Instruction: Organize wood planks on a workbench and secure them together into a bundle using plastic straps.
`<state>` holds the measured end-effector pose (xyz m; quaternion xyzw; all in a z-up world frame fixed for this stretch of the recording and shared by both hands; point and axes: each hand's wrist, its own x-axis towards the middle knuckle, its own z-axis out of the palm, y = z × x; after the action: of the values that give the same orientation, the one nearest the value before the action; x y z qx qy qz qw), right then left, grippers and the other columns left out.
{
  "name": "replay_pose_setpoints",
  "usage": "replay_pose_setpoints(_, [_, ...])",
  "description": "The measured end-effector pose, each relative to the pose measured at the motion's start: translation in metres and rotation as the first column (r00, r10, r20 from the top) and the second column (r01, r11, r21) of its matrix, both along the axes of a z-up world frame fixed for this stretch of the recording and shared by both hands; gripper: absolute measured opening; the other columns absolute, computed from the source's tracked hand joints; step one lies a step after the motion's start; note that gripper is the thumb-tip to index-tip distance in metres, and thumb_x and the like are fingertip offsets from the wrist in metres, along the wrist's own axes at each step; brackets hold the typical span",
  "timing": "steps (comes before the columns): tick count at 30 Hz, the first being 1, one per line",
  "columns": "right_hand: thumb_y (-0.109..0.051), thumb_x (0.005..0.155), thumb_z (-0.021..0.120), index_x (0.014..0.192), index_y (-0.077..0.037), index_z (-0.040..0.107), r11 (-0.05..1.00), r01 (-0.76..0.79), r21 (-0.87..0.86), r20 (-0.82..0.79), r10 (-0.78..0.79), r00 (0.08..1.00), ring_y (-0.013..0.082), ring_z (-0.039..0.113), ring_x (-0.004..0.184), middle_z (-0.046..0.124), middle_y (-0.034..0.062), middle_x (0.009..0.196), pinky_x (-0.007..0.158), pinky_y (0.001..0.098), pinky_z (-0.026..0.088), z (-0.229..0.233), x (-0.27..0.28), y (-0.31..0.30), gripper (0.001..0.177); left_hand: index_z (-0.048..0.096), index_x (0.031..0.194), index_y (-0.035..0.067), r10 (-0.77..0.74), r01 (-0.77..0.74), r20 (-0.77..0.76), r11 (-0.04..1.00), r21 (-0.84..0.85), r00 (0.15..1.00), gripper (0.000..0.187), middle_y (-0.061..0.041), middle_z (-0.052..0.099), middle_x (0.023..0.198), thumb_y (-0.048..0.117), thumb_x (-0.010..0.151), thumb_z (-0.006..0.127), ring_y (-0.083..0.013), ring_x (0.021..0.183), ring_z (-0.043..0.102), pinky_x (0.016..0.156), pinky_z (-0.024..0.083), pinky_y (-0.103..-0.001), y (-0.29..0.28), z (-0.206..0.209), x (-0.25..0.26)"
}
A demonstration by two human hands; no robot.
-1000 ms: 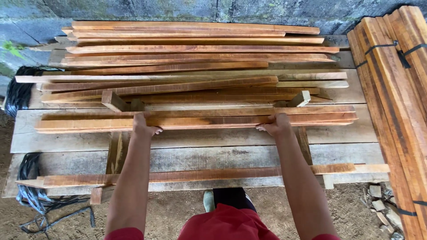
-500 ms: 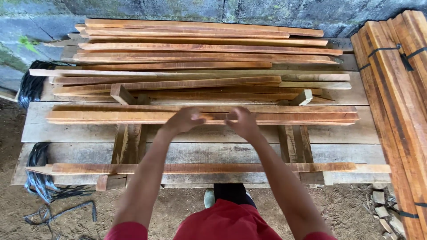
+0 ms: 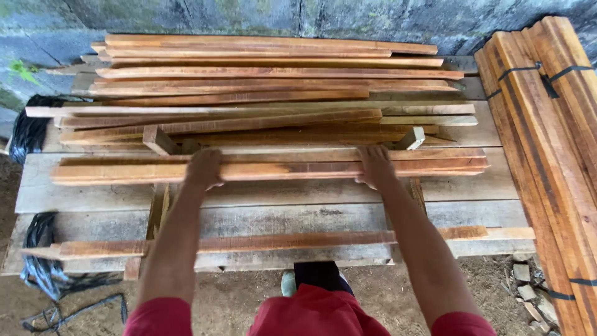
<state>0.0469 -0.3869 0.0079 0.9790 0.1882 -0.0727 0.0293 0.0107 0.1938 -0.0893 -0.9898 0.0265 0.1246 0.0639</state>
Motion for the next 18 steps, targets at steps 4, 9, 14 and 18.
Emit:
replay_pose_setpoints(4, [-0.059,0.056,0.092,0.144,-0.022,0.044,0.992,-0.026,-0.127,-0.019,0.024,1.000,0.0245,0.046,0.143,0.054,0.0061,0.145,0.124,0.0435,0.029,-0.017,0.027,-0.035,0.107,0.048,0.139,0.025,0.034,-0.022,-0.110,0.993,0.113,0.993,0.097,-0.003,0.059,0.144,0.055,0.059,0.095,-0.0233,0.140,0.053,0.117,0.043,-0.045,0.028,0.048,-0.011])
replay_pose_setpoints(9, [-0.054,0.062,0.091,0.136,-0.017,0.048,0.985,-0.069,-0.156,-0.123,0.050,0.991,0.0261,0.050,0.139,0.056,0.0090,0.140,0.118,0.0430,0.037,0.018,0.020,-0.022,0.093,0.048,0.133,0.022,-0.073,0.095,-0.204,0.990,0.100,0.976,0.079,-0.004,0.063,0.139,0.043,0.070,0.089,-0.0234,0.135,0.059,0.108,0.049,-0.045,0.015,0.091,-0.016])
replay_pose_setpoints(14, [-0.052,0.069,0.088,0.135,-0.017,0.045,0.978,-0.090,-0.187,-0.136,0.065,0.989,0.0251,0.049,0.140,0.055,0.0084,0.141,0.117,0.0410,0.038,0.016,0.025,-0.022,0.086,0.048,0.134,0.022,-0.056,0.078,-0.221,0.993,0.090,0.974,0.079,-0.001,0.061,0.142,0.040,0.069,0.090,-0.0215,0.137,0.057,0.109,0.047,-0.044,0.018,0.089,-0.013])
replay_pose_setpoints(18, [-0.055,0.066,0.086,0.131,-0.019,0.044,0.972,-0.089,-0.216,-0.076,0.074,0.994,0.0246,0.048,0.140,0.054,0.0069,0.140,0.118,0.0424,0.037,0.012,0.019,-0.023,0.085,0.045,0.133,0.019,-0.042,0.068,-0.174,0.987,0.146,0.984,0.083,-0.004,0.060,0.141,0.039,0.067,0.092,-0.0223,0.137,0.055,0.114,0.042,-0.048,0.016,0.069,-0.012])
